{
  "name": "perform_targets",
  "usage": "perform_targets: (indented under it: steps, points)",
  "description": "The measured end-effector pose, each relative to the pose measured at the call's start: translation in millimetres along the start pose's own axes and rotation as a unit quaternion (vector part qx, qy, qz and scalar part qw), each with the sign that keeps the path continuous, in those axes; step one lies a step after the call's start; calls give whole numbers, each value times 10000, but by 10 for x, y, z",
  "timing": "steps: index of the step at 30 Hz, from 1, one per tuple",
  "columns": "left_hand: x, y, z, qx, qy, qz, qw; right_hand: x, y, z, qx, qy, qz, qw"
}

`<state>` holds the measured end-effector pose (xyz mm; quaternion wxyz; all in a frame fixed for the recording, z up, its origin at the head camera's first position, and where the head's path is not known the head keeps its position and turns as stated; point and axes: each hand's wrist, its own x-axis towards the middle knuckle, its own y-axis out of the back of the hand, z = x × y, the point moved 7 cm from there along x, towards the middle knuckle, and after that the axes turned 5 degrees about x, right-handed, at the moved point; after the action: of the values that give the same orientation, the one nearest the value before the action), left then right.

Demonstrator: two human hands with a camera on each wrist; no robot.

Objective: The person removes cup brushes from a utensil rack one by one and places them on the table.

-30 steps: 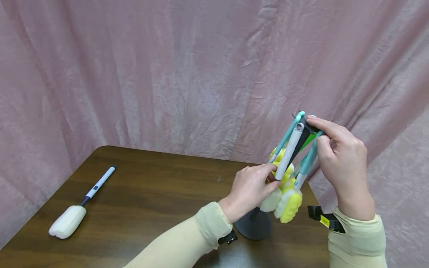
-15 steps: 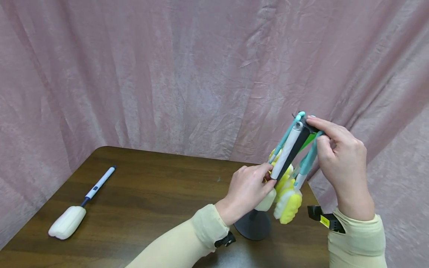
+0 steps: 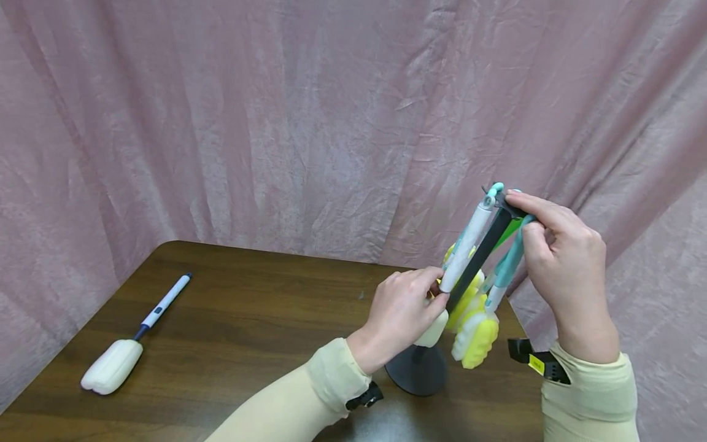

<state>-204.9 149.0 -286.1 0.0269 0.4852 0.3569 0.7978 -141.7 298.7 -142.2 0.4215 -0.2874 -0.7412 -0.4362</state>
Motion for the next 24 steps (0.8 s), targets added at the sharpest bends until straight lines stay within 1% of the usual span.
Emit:
perform_targets:
  steps: [9, 18, 24]
  points:
    - [-28, 68, -70, -66, 116, 8, 9999, 1, 11, -1, -65, -55, -36, 10000]
    - [-92, 143, -159, -213, 291, 0, 9993, -10, 13, -13, -61, -84, -40, 9999]
    - [-156, 227, -227, -321, 361, 44, 9988, -12, 23, -53, -77, -88, -47, 9999]
